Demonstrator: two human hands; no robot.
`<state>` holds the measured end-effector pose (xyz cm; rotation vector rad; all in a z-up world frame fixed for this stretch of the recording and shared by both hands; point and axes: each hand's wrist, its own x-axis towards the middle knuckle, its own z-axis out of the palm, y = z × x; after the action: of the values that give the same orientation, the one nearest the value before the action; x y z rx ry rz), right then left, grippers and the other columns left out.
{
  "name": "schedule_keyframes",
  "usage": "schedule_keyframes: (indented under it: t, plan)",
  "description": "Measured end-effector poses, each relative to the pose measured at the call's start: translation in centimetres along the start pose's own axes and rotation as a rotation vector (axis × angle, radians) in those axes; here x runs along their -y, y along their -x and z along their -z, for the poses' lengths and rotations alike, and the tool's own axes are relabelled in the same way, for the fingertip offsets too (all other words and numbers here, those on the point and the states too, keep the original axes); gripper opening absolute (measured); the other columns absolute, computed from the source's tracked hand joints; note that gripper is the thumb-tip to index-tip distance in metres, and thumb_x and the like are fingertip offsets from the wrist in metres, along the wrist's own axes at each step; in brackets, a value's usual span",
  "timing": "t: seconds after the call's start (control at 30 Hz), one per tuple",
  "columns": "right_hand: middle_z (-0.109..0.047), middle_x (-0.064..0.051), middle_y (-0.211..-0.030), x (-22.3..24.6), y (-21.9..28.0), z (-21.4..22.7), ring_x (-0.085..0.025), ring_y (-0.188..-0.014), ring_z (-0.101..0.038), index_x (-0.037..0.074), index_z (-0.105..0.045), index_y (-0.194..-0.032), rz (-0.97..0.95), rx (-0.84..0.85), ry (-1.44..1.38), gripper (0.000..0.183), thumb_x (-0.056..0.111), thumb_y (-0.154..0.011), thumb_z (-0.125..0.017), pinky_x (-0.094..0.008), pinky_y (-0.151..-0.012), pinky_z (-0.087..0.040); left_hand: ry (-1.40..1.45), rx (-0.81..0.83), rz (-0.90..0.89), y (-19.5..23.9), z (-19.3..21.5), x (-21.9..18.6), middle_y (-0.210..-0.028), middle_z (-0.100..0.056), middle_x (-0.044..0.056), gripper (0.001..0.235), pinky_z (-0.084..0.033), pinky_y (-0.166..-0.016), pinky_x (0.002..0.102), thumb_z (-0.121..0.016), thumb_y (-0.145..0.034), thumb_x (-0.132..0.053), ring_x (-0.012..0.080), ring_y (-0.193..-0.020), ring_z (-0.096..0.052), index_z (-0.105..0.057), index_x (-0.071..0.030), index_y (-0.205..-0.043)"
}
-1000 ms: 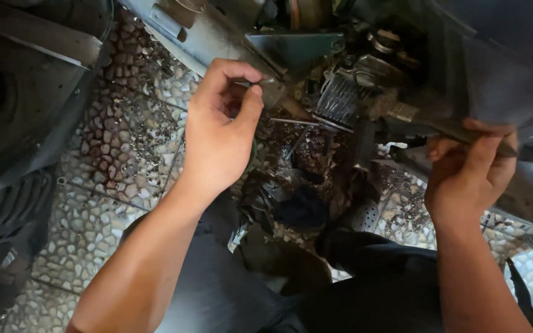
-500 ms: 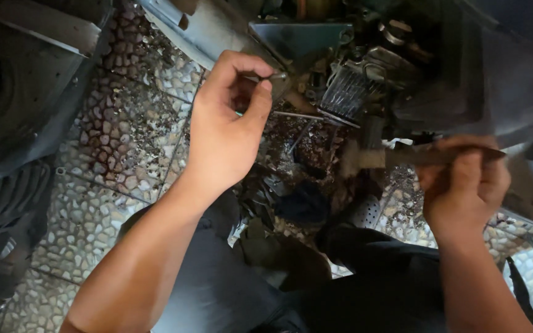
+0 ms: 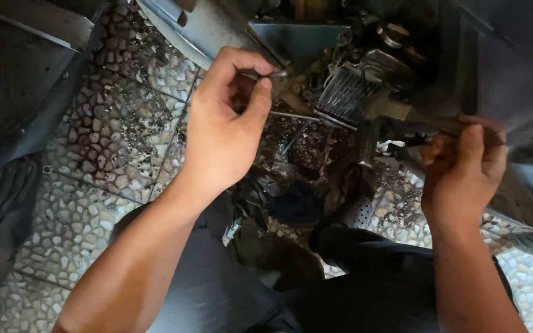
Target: The person sits on the floor and uses a wrench to loosen and remove a bolt from the motorcycle engine. They then handle the small metal bolt and a washer with their hands, inspecting the parts over a green container placed on the floor.
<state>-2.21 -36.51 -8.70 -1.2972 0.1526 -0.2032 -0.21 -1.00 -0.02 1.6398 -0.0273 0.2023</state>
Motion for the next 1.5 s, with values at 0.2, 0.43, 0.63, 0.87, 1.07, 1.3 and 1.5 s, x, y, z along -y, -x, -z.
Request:
schedule_keyframes:
  t: [0.2, 0.43, 0.63, 0.87, 1.07, 1.3, 1.5]
  plan:
    - [-0.062, -0.004, -0.087, 3.7, 0.7, -2.7, -0.012, -0.069, -0.058, 0.011, -0.047, -0.129, 0.413, 0.096, 0.46, 0.024, 0.034, -0.124, -0.051, -0.025, -0.061, -0.042, 0.032, 0.009, -0.015, 0.0, 0.3, 0.4, -0.099, -0.058, -0.003, 0.013, -0.05, -0.077, 0.022, -0.062, -0.108, 0.004, 0.0037, -0.085, -0.056, -0.057, -0.004, -0.118]
    - [-0.062, -0.011, -0.099, 1.6, 0.1, -3.4, -0.015, -0.082, -0.057, 0.0, -0.054, -0.136, 0.457, 0.1, 0.68, 0.013, 0.008, -0.125, -0.054, -0.026, -0.075, -0.046, -0.004, 0.017, -0.033, -0.1, -0.2, 0.9, -0.103, -0.061, -0.001, 0.014, -0.051, -0.08, 0.022, -0.062, -0.107, 0.005, 0.0049, -0.088, -0.058, -0.057, -0.003, -0.118]
    - [-0.066, -0.018, -0.115, 3.1, -0.5, -6.3, -0.022, -0.097, -0.069, -0.003, -0.062, -0.128, 0.561, 0.145, 0.93, 0.021, -0.006, -0.109, -0.056, -0.029, -0.085, -0.056, -0.038, 0.019, -0.037, -0.1, 0.0, 0.9, -0.102, -0.063, -0.001, 0.014, -0.052, -0.081, 0.022, -0.063, -0.107, 0.004, 0.0044, -0.089, -0.061, -0.058, -0.003, -0.117]
    - [-0.072, -0.016, -0.114, 1.8, -1.1, -6.2, -0.023, -0.098, -0.072, -0.003, -0.064, -0.128, 0.563, 0.124, 1.008, 0.015, -0.007, -0.114, -0.06, -0.03, -0.084, -0.055, -0.06, -0.002, -0.007, 0.0, 0.0, 0.6, -0.1, -0.063, -0.001, 0.011, -0.051, -0.079, 0.023, -0.063, -0.106, 0.003, 0.0048, -0.087, -0.059, -0.059, -0.003, -0.115]
    - [-0.071, -0.015, -0.116, 1.6, -0.3, -6.5, -0.023, -0.1, -0.073, -0.002, -0.061, -0.136, 0.527, 0.106, 0.855, 0.02, -0.006, -0.117, -0.054, -0.028, -0.087, -0.057, -0.059, -0.008, 0.003, 0.0, 0.2, 0.4, -0.099, -0.063, 0.0, 0.011, -0.051, -0.079, 0.023, -0.063, -0.106, 0.003, 0.005, -0.087, -0.059, -0.058, -0.002, -0.115]
    - [-0.069, -0.018, -0.115, 1.8, -0.3, -6.9, -0.028, -0.102, -0.07, 0.0, -0.063, -0.133, 0.653, 0.114, 1.06, 0.024, -0.009, -0.111, -0.059, -0.033, -0.086, -0.058, -0.053, -0.004, -0.009, -0.1, 0.2, 0.5, -0.102, -0.064, 0.0, 0.012, -0.051, -0.081, 0.022, -0.062, -0.106, 0.003, 0.0047, -0.089, -0.059, -0.058, -0.002, -0.116]
    - [-0.068, -0.017, -0.12, 2.1, -0.5, -7.1, -0.029, -0.101, -0.072, 0.001, -0.064, -0.136, 0.539, 0.111, 0.951, 0.027, -0.006, -0.111, -0.057, -0.036, -0.086, -0.057, -0.039, -0.002, 0.02, -0.1, 0.2, 0.5, -0.102, -0.062, 0.0, 0.012, -0.05, -0.079, 0.022, -0.062, -0.106, 0.002, 0.0044, -0.088, -0.058, -0.058, -0.002, -0.116]
